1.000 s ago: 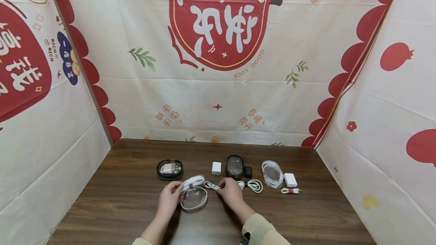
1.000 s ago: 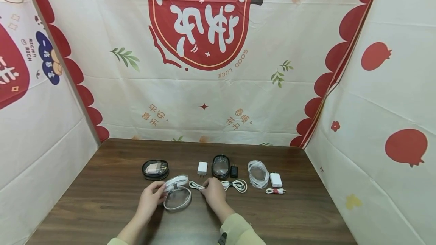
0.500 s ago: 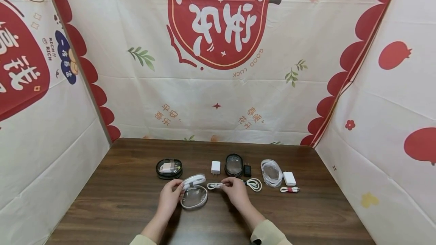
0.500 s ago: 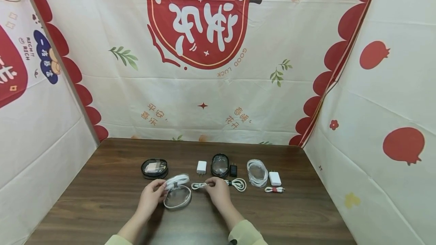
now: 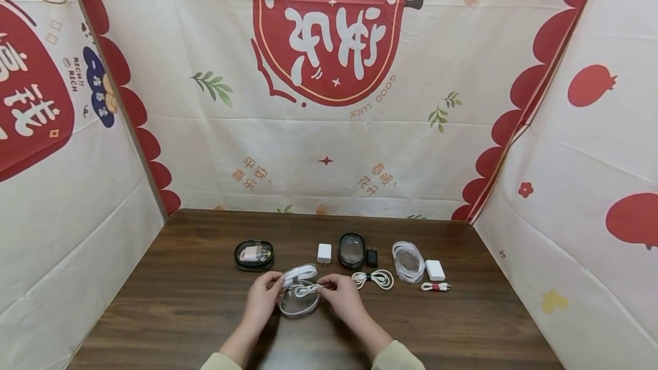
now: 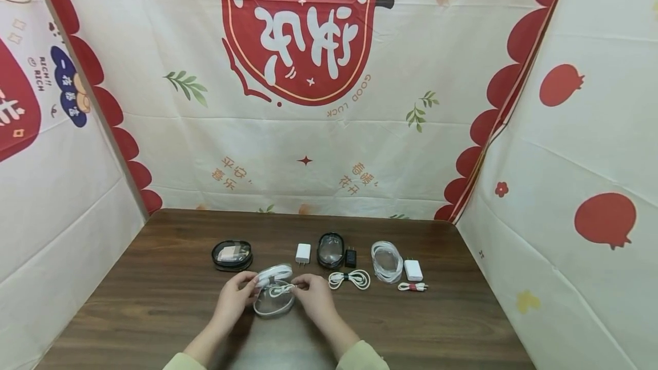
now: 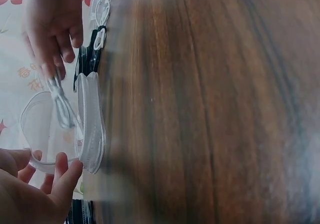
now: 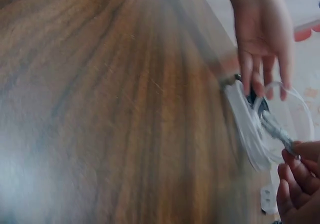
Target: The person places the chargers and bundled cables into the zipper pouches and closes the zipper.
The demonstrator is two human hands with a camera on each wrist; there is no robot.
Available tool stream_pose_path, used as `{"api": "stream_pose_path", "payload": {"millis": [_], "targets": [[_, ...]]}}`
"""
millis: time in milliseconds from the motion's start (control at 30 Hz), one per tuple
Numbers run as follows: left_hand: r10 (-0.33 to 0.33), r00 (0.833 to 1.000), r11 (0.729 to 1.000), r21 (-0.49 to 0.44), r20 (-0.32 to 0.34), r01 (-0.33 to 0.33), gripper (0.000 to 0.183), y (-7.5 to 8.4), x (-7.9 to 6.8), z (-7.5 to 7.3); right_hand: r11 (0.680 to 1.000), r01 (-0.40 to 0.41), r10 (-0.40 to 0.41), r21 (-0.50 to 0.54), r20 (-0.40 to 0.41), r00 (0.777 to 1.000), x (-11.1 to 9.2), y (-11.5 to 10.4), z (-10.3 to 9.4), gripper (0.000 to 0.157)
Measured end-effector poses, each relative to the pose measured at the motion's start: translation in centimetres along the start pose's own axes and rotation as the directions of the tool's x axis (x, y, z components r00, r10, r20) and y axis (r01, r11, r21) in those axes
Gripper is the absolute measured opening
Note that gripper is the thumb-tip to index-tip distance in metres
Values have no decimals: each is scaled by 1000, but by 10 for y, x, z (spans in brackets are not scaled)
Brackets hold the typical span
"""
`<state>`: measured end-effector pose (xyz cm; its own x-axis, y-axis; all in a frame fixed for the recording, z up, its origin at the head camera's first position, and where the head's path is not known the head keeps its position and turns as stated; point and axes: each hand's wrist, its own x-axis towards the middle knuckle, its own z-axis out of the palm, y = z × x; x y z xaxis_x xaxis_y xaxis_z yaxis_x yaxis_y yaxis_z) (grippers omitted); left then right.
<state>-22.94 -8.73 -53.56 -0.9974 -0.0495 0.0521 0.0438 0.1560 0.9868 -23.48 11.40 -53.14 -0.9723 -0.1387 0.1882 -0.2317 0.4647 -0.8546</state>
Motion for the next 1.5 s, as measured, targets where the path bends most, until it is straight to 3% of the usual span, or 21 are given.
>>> {"api": "stream_pose_path", "payload": {"millis": [300,533,1000,1267,1367,1500], "targets": [[16,1000,1000,-12,24,-15,16,1,-3,8,987,31,-35,-155,-22,999,1,9,20,7],[-26,1000,999,-24,-1,26,15,2,-5,13,966,12,-22,-257,-36,999,0,7,25,7],[-26,999,998,-55,-23,25,15,1,-7,16,911,-46,5,-411,-100,995,3,6,31,3],[-38,999,997,-62,-26,36,17,2,-7,14,955,-28,13,-296,-53,998,3,6,29,5],[-31,999,998,-63,-34,28,18,1,-5,11,988,-46,45,-151,-15,999,4,5,26,7],[-27,999,998,-63,-45,24,19,0,-3,6,996,-85,86,17,-30,996,7,5,18,10]]}}
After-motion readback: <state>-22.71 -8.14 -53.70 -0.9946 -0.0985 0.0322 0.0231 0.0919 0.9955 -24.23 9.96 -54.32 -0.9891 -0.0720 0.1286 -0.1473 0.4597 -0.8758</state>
